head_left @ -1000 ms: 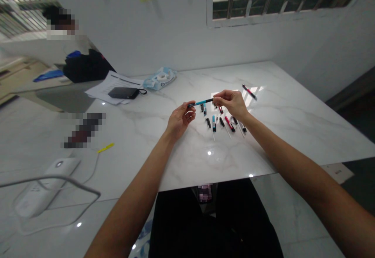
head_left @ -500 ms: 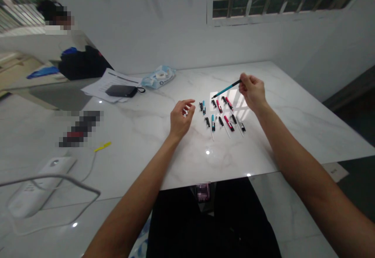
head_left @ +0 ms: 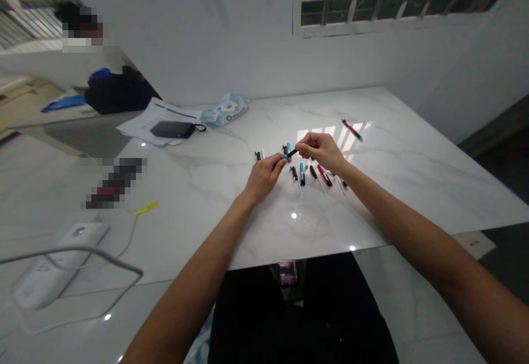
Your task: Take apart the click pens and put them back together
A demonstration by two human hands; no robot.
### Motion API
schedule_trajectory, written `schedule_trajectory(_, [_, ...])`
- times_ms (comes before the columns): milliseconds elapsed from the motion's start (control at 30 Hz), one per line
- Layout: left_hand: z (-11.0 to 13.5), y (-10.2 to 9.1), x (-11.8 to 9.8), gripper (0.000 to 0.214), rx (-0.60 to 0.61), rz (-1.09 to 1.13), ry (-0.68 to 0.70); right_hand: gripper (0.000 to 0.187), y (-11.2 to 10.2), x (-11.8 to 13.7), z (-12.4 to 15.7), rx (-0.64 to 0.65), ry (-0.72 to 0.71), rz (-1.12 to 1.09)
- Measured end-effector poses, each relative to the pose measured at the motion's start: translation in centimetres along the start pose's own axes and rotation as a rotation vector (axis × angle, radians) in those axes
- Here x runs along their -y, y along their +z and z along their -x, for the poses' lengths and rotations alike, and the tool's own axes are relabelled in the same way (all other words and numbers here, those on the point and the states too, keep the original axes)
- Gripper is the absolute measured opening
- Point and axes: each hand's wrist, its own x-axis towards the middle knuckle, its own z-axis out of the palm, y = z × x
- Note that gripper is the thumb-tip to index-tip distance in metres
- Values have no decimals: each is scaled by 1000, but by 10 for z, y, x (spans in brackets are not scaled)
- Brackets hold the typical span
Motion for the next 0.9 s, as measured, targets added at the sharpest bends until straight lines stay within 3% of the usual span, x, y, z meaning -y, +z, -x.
schedule_trajectory(267, [1, 7, -7, 30, 50, -17, -36, 53, 8, 8, 4, 6, -12, 25])
schedule_trajectory(500, [3, 16, -8, 43, 123, 310, -96, 50, 3, 9, 6, 61, -41, 24])
schedule_trajectory(733, [-1, 26, -5, 50, 135, 598, -98, 52, 3, 12, 5, 13, -3, 29])
schedule_trajectory(900, [-4, 21, -7, 53, 164, 591, -55, 65, 2, 18, 6, 54, -20, 7])
